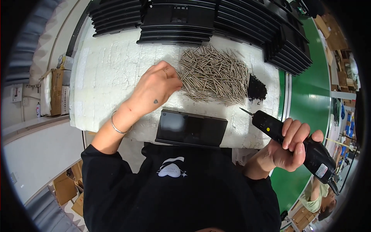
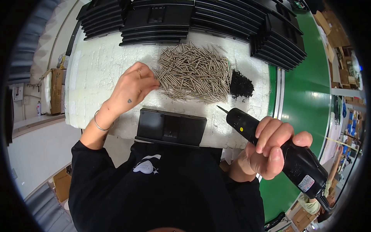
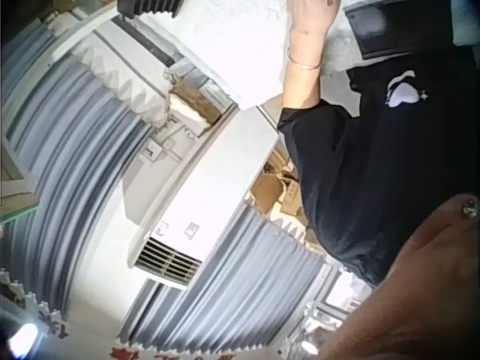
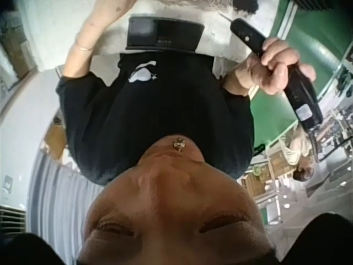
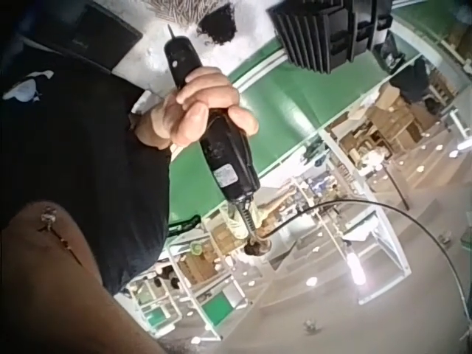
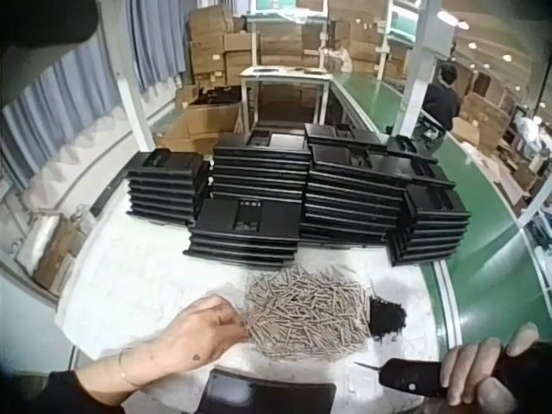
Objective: Use an electric screwdriver to fasten small screws into plastic housing components on an assembly line.
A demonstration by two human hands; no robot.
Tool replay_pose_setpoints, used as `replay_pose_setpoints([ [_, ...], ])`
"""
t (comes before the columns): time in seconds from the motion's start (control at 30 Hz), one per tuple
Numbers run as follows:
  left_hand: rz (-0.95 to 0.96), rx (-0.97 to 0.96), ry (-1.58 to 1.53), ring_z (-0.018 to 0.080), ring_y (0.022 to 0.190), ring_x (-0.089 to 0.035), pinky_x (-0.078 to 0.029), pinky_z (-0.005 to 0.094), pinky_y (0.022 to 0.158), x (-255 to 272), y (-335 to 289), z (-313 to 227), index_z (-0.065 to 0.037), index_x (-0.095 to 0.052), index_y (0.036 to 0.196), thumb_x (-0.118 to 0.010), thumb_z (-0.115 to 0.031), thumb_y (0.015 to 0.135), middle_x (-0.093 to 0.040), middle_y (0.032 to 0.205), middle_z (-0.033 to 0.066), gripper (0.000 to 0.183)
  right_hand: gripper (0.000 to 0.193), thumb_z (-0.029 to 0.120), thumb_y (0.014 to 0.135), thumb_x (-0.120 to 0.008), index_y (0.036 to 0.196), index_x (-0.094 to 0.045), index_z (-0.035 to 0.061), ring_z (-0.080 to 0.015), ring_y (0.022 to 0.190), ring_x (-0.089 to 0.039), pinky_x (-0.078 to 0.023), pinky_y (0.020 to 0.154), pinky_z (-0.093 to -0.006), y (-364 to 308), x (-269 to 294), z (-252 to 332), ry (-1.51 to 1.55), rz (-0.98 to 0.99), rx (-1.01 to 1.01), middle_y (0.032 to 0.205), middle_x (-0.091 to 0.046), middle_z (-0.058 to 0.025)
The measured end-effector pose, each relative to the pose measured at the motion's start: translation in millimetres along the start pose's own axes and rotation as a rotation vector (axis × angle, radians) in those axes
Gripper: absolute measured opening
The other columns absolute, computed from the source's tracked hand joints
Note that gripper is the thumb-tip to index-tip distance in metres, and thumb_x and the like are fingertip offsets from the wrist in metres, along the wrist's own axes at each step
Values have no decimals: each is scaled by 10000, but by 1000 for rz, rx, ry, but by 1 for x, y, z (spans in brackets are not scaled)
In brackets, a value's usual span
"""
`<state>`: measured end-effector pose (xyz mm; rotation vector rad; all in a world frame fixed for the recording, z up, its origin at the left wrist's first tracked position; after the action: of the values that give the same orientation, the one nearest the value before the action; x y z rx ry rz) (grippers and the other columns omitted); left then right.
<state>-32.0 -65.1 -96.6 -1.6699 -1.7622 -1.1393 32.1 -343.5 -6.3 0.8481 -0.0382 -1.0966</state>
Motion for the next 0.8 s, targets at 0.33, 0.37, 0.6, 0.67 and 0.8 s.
replay_pose_setpoints([
  [0.33, 153, -154, 323, 212, 782, -548, -466, 341, 663, 2, -5, -20, -61, -596, 733, -683, -49, 671, -547, 693, 34, 107, 329, 87, 812, -545, 1134, -474, 85, -69, 511, -399, -331, 583, -251, -1, -10, 5, -43, 36, -25, 619, -415, 29],
  [0.37, 140, -105, 254, 220, 750, -543, -466, 339, 627, 8, -9, -17, -68, -587, 716, -658, -32, 680, -517, 644, 44, 87, 332, 85, 812, -543, 1136, -468, 85, -69, 511, -401, -336, 587, -251, -1, -11, 5, -47, 45, -31, 620, -414, 29],
  [0.6, -82, 191, -315, 271, 639, -633, -512, 343, 599, 5, -39, -20, -40, -671, 907, -704, -48, 803, -656, 745, 105, 109, 333, 98, 810, -562, 1118, -437, 104, -65, 493, -446, -374, 579, -233, -3, -49, 0, 34, 186, -75, 619, -450, 43],
  [0.67, -93, 165, -320, 264, 636, -630, -509, 337, 588, -3, -47, -37, -33, -676, 892, -720, -54, 787, -651, 738, 109, 115, 347, 83, 812, -622, 1107, -441, 116, -63, 464, -448, -385, 529, -215, -7, -64, -2, 76, 271, -80, 603, -475, 48],
  [0.8, -105, 86, -253, 249, 678, -636, -507, 326, 584, -15, -62, -48, -4, -680, 861, -753, -20, 736, -649, 740, 105, 147, 383, -40, 759, -681, 1004, -430, 114, -161, 478, -530, -470, 486, -307, -19, -83, -11, 169, 378, -194, 644, -562, -27],
])
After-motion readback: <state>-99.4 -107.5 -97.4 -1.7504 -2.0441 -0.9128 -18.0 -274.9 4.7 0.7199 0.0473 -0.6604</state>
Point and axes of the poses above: each hand's wrist, its own y-axis towards the middle knuckle, its own x-axis out of the back of the hand, z = x × y, the point moved 7 cm from there along y, towards the middle knuckle
